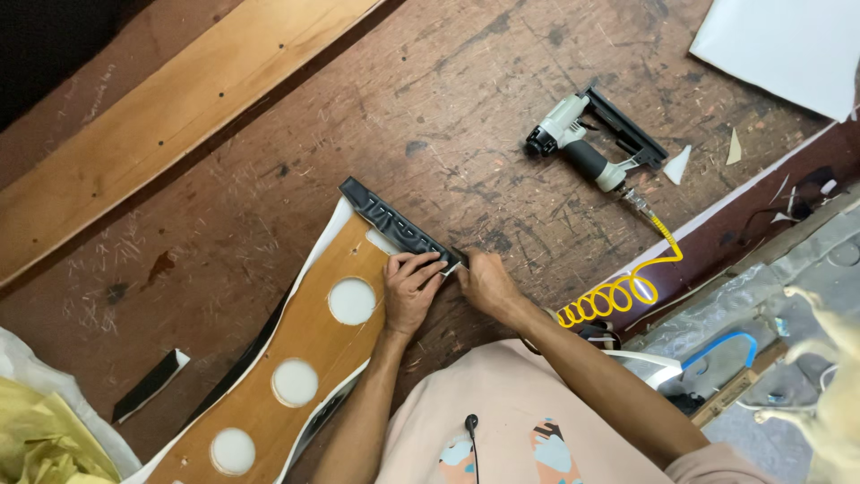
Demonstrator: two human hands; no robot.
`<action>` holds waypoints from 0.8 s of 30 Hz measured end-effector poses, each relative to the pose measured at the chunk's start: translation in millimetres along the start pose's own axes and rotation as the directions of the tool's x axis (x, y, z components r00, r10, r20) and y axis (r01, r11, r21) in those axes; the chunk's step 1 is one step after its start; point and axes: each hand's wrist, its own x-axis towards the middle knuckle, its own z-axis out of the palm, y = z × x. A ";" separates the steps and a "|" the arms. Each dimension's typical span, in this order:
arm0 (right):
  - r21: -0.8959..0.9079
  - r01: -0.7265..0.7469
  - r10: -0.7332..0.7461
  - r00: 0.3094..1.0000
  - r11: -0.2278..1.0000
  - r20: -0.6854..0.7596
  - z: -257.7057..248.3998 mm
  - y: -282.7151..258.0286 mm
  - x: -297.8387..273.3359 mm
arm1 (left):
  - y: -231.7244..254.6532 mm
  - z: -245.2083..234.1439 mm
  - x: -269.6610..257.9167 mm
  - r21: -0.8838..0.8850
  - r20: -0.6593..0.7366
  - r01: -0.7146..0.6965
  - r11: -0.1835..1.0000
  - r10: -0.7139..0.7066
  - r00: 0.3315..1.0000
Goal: The person staples black fabric onto the edges of a wooden chair back using a pneumatic staple gun. They then trim the excess fabric with scissors and tuck the edges under the wood to create a clean finish.
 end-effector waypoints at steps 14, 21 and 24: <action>-0.253 0.026 -0.045 0.997 0.967 -0.069 7.9 -1.1 -2.2 | -5.4 -0.2 -2.4 0.027 -0.002 -0.032 0.999 0.032 0.999; -0.326 0.080 -0.101 0.994 0.942 -0.047 8.8 0.2 -8.5 | -5.5 -0.1 -2.6 0.045 -0.010 -0.047 0.998 0.048 0.999; -0.327 0.059 -0.078 0.996 0.943 -0.047 7.0 -1.7 -8.5 | -5.1 1.3 -2.2 0.036 -0.014 -0.046 0.998 0.046 0.999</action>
